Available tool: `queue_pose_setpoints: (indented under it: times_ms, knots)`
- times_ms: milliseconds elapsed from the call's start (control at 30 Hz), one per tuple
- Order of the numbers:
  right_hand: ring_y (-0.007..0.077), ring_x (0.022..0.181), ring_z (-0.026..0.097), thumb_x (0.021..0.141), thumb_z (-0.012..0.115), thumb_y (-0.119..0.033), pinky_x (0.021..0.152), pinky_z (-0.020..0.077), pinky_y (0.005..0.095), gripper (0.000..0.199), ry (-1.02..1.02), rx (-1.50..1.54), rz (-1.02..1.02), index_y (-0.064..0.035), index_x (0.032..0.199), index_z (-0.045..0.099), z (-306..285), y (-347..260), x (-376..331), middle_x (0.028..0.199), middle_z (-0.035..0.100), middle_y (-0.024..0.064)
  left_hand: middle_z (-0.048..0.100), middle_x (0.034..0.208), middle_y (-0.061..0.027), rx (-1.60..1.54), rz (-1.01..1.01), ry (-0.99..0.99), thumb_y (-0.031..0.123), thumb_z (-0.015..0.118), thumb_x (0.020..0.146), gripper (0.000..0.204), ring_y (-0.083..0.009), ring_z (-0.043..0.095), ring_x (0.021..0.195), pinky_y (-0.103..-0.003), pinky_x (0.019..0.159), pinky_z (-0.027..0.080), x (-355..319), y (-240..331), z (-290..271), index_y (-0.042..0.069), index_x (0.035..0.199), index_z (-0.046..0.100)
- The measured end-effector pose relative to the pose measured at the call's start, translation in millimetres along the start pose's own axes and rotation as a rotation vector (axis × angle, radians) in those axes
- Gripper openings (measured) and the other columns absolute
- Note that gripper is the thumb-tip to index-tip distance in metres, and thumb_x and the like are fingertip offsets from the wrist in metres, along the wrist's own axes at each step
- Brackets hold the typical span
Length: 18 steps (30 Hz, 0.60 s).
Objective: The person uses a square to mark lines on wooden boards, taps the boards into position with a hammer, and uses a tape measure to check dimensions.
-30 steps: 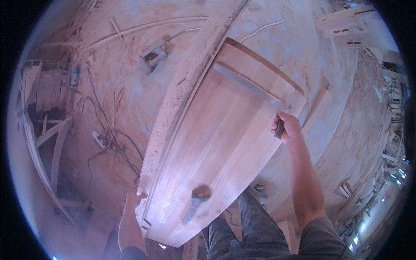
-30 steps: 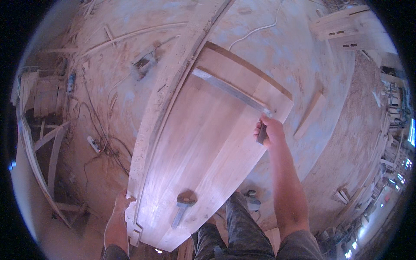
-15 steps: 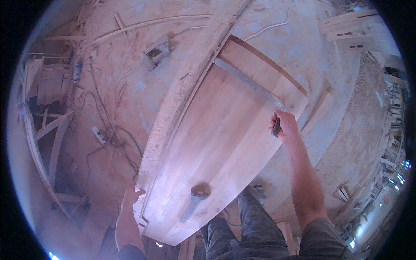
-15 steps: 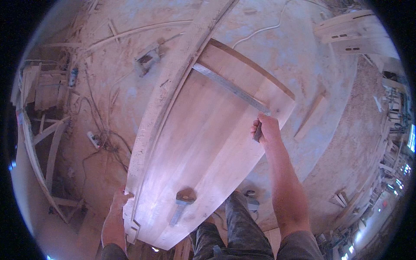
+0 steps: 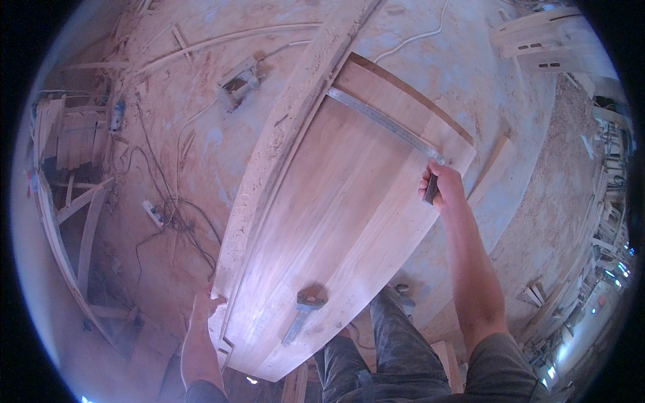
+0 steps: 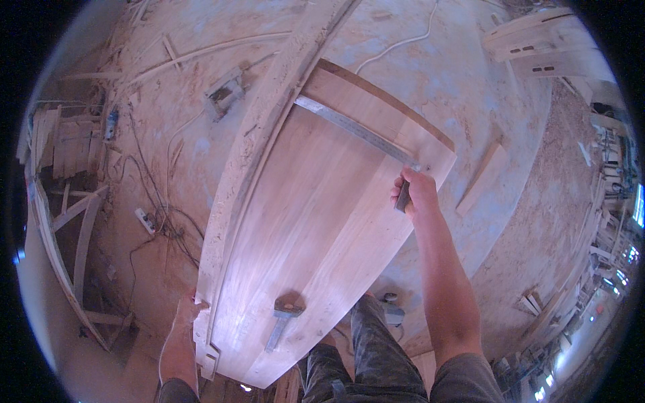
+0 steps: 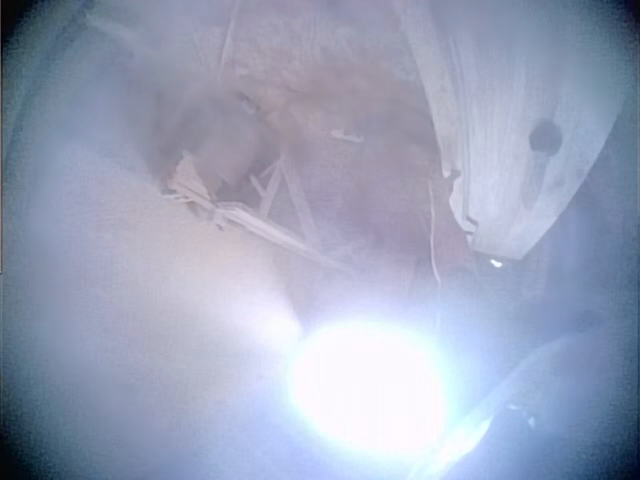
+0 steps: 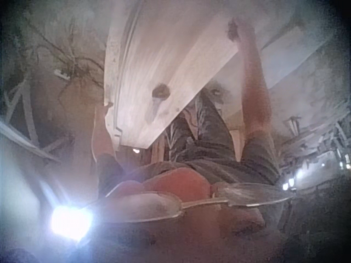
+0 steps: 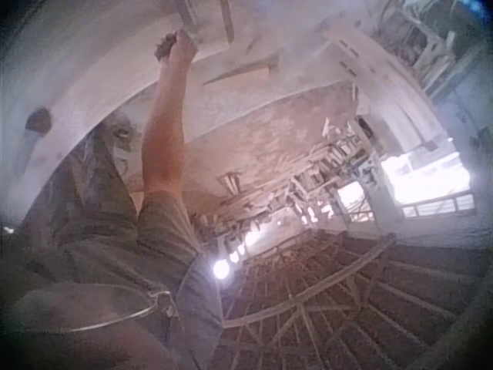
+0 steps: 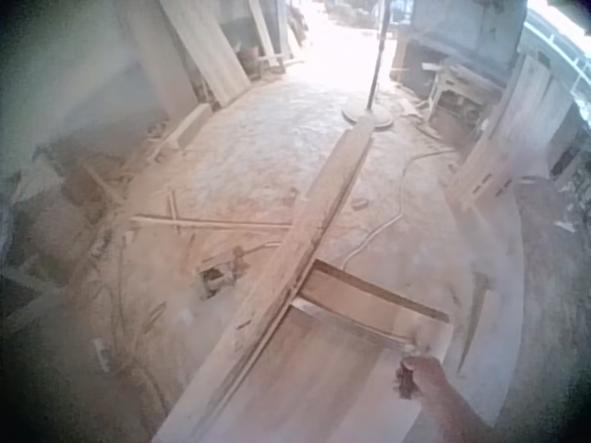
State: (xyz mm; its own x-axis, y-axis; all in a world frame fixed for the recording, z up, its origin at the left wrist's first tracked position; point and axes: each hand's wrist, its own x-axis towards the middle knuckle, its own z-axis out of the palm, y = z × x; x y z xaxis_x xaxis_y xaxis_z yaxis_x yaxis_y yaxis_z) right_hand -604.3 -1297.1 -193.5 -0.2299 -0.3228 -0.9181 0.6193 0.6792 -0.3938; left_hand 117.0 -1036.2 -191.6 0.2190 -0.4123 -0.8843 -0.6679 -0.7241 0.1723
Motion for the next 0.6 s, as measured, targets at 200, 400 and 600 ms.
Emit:
queue_pose_setpoints:
  times_ms: [200,400,600]
  knots:
    - [0.0202,0.052,0.051,0.097,0.059,-0.024,0.049,0.0432,0.0370,0.021,0.023,0.031,-0.018,-0.0093,0.084,0.052,-4,-8,3,0.068,0.053,0.0055,0.071,0.111,-0.0130,0.037,-0.054,-0.031,0.011,0.082,0.059,0.066,-0.0247,0.065,0.108,-0.035,0.096,0.047,0,19,2,0.007,0.123,0.065]
    - [0.0205,0.053,0.051,0.097,0.058,-0.025,0.049,0.0434,0.0371,0.022,0.014,0.019,0.009,-0.0096,0.083,0.052,5,-10,5,0.068,0.053,0.0054,0.072,0.107,-0.0125,0.048,-0.040,0.041,0.012,0.082,0.059,0.064,-0.0243,0.067,0.104,-0.035,0.094,0.049,0,-6,-2,0.007,0.120,0.067]
    - [0.0205,0.053,0.052,0.097,0.058,-0.022,0.049,0.0447,0.0370,0.020,0.016,-0.016,0.052,-0.0100,0.083,0.052,-2,-6,-1,0.068,0.054,0.0057,0.073,0.104,-0.0106,0.034,0.001,-0.043,0.010,0.082,0.060,0.058,-0.0213,0.068,0.098,-0.034,0.089,0.050,4,9,-1,0.005,0.115,0.068]
